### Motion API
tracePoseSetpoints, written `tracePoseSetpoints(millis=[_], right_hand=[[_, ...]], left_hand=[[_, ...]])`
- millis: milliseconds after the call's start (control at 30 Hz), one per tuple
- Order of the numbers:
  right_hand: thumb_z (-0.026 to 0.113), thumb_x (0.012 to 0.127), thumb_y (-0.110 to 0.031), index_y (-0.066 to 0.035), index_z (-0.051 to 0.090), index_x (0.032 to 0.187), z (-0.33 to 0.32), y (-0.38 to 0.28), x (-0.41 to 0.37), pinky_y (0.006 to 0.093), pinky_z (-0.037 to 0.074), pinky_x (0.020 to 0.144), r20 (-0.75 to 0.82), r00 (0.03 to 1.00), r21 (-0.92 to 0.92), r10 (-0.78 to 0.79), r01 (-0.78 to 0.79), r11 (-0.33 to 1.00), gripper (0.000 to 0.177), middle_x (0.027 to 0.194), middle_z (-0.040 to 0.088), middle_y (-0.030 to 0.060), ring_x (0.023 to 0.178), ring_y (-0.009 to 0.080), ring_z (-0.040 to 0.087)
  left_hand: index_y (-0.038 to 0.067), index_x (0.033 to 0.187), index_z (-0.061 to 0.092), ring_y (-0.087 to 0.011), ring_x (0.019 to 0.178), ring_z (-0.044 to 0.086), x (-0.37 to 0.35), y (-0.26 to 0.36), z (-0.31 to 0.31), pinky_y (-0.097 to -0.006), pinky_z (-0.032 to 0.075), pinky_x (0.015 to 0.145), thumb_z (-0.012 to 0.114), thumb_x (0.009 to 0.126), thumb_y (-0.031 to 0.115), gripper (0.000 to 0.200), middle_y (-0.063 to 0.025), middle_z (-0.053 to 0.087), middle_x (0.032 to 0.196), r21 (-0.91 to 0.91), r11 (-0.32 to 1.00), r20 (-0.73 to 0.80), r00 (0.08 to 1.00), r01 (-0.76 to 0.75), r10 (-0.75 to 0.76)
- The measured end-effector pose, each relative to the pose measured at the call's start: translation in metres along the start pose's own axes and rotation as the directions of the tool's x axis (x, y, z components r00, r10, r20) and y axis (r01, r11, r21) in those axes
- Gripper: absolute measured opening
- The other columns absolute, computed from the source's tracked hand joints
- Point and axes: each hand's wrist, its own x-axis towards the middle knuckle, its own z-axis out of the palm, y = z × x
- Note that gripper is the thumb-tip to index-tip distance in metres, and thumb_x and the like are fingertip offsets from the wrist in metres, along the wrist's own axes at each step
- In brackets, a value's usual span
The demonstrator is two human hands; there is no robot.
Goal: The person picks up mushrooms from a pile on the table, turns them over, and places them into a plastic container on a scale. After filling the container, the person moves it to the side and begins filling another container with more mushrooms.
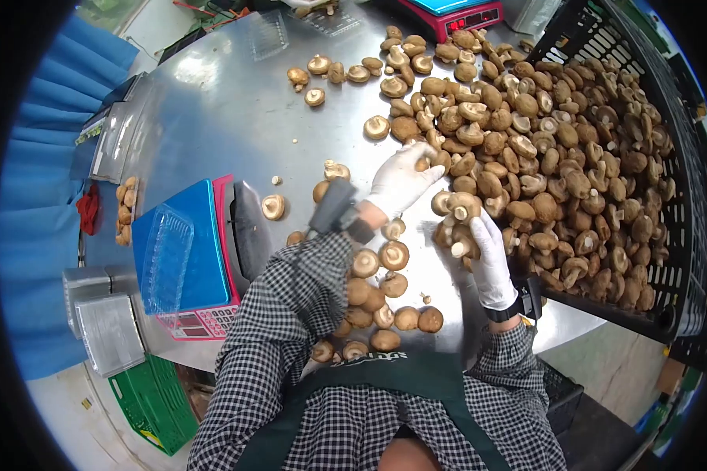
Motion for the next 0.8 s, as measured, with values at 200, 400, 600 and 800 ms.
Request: tracePoseSetpoints(millis=[200, 400, 600, 800], right_hand=[[0.059, 0.091, -0.014, -0.001, 0.049, 0.132, -0.011, 0.015, -0.009, 0.0286, 0.044, 0.097, -0.217, 0.976, -0.302, -0.033, -0.035, 0.953, 0.044, 0.123, 0.058, 0.0116, 0.111, 0.0178, 0.055], [0.065, 0.085, -0.011, -0.003, 0.05, 0.132, -0.025, 0.036, -0.022, 0.0321, 0.044, 0.098, -0.239, 0.966, -0.494, -0.098, -0.034, 0.869, 0.049, 0.122, 0.058, 0.0135, 0.112, 0.0206, 0.056], [0.061, 0.089, -0.01, -0.004, 0.05, 0.131, -0.026, 0.03, -0.015, 0.0305, 0.045, 0.096, -0.334, 0.937, -0.35, -0.106, -0.019, 0.937, 0.044, 0.123, 0.058, 0.0114, 0.111, 0.0188, 0.057], [0.056, 0.093, -0.01, -0.002, 0.047, 0.135, -0.016, 0.02, -0.017, 0.0272, 0.046, 0.091, -0.387, 0.907, -0.187, -0.167, 0.1, 0.977, 0.044, 0.123, 0.057, 0.0102, 0.106, 0.0153, 0.056]], left_hand=[[0.012, 0.128, 0.051, -0.0297, 0.099, 0.059, 0.016, -0.006, 0.019, -0.0401, 0.051, 0.081, 0.067, 0.08, 0.017, 0.051, -0.0131, 0.056, 0.106, 0.915, 0.316, 0.124, 0.919, -0.252, 0.375], [0.011, 0.125, 0.052, -0.0317, 0.098, 0.061, 0.009, -0.01, 0.008, -0.0396, 0.05, 0.083, 0.068, 0.08, 0.019, 0.049, -0.0145, 0.06, 0.107, 0.881, 0.382, 0.104, 0.901, -0.28, 0.421], [0.012, 0.122, 0.054, -0.0339, 0.102, 0.062, -0.024, -0.012, -0.001, -0.0398, 0.05, 0.088, 0.069, 0.08, 0.034, 0.05, -0.0163, 0.063, 0.11, 0.698, 0.655, 0.086, 0.941, -0.292, 0.327], [0.016, 0.132, 0.049, -0.0318, 0.096, 0.063, -0.025, -0.011, 0.008, -0.0432, 0.052, 0.08, 0.059, 0.081, 0.02, 0.052, -0.0188, 0.058, 0.116, 0.848, 0.471, 0.155, 0.963, -0.245, 0.22]])
